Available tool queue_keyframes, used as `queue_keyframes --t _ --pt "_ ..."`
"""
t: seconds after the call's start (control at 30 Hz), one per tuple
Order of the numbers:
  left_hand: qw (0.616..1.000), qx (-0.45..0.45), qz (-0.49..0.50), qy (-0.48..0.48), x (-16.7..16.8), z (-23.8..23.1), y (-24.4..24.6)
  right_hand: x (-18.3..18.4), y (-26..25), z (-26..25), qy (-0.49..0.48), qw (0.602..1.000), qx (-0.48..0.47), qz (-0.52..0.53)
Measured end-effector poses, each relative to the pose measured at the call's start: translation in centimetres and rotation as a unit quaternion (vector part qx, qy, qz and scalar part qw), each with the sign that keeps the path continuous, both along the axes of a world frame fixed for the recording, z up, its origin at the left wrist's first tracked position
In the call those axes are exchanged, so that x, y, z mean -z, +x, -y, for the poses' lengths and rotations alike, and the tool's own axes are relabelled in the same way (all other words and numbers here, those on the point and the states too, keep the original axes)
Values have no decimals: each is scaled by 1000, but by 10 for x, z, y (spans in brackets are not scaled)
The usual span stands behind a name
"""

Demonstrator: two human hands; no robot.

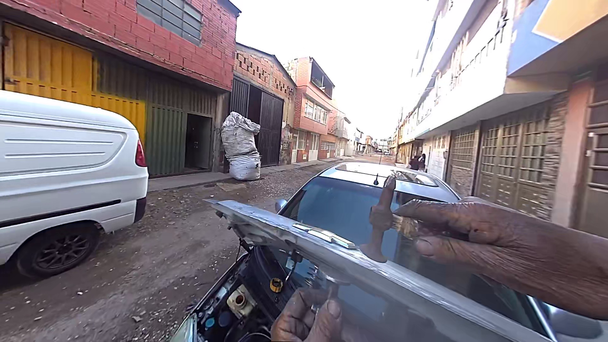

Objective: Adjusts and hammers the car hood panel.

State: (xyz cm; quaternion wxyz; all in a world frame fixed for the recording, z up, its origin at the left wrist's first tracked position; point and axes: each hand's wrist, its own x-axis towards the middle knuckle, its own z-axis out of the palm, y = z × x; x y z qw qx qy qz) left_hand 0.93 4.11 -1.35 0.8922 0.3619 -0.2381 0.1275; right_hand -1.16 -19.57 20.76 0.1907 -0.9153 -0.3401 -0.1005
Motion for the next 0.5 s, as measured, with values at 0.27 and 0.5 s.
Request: queue_keyframes --t 0.27,0.5 --pt "996 -60 -59 -29 -3 -42 20 9 34 -31 1 997 42 65" --pt "989 -85 -107 -62 -7 -71 61 -5 49 -80 9 995 100 -2"
